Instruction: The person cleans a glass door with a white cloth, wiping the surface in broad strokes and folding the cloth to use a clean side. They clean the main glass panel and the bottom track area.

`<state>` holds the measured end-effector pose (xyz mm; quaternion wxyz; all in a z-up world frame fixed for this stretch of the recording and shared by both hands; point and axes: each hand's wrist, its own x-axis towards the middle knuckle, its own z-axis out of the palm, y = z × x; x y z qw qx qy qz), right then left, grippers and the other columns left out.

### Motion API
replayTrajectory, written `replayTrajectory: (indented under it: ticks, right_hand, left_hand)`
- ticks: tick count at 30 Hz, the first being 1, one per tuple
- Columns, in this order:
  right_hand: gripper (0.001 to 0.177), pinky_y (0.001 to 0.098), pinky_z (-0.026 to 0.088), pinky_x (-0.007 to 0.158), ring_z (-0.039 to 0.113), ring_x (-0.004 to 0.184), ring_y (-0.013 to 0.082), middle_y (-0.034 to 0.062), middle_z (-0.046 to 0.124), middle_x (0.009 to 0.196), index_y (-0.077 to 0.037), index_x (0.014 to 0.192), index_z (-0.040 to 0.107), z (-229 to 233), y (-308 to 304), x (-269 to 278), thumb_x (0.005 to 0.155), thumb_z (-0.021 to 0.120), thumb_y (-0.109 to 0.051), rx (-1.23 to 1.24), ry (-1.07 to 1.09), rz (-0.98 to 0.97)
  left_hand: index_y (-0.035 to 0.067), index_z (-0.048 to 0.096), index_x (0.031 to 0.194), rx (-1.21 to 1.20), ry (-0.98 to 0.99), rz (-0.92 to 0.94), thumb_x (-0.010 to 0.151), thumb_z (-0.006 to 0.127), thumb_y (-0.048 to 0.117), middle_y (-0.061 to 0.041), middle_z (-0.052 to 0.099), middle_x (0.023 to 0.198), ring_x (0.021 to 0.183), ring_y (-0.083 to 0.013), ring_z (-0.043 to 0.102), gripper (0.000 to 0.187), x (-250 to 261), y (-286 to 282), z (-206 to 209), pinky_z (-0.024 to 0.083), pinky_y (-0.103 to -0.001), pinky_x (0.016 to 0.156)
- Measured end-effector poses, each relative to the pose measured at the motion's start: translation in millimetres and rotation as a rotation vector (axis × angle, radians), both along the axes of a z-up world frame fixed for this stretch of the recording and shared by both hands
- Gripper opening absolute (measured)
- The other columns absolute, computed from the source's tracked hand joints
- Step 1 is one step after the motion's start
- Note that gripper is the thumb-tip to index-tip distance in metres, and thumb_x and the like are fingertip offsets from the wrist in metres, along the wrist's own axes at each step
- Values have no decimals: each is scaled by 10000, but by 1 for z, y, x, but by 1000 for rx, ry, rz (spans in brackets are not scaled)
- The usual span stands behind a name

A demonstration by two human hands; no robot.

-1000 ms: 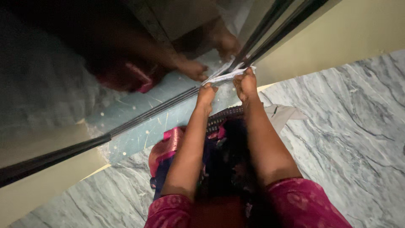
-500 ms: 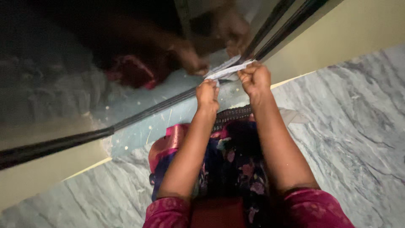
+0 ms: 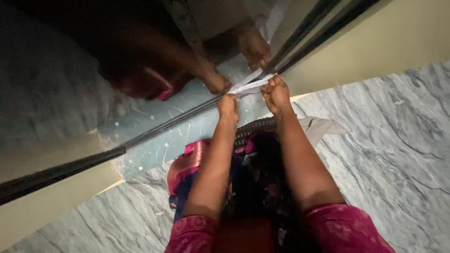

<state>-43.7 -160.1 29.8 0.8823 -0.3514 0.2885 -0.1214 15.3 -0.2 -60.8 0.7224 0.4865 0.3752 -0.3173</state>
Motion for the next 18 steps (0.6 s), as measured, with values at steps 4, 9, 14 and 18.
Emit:
replayTrajectory:
  ticks: [4, 9, 14, 18]
  right_hand:
    - [584, 213, 428, 622, 484, 715, 67, -78, 547, 987, -198, 1228, 613, -16, 8, -3, 848, 417, 200, -19, 86, 9]
    - [424, 239, 295, 420, 373, 534, 71, -67, 449, 839, -258, 1158, 583, -59, 22, 1, 958, 426, 81, -58, 146, 13]
    - [286, 266, 308, 457, 321, 495, 102, -33, 368, 662, -188, 885, 478, -82, 37, 6, 1138, 384, -284, 44, 181, 57]
    - [222, 287, 264, 427, 318, 468, 121, -34, 368, 611, -236, 833, 457, -92, 61, 12, 1013, 412, -115, -17, 241, 213]
  left_hand:
    - [106, 673, 876, 62, 15, 24, 762, 708, 53, -10, 499, 710, 548, -136, 406, 130, 2, -1, -11, 313, -307, 480]
    - [24, 730, 1111, 138, 12, 44, 745, 729, 70, -59, 666, 988, 767, -182, 513, 369, 0, 0, 0, 386, -344, 644]
    - [3, 616, 1308, 189, 156, 63, 834, 722, 136, -77, 630, 1310, 1102, -234, 589, 504, 10, 12, 11, 466, -429, 915]
    - [-71, 636, 1267, 186, 56, 194, 875, 615, 108, -101, 689, 1234, 1055, -225, 653, 432, 11, 24, 21, 522, -381, 875]
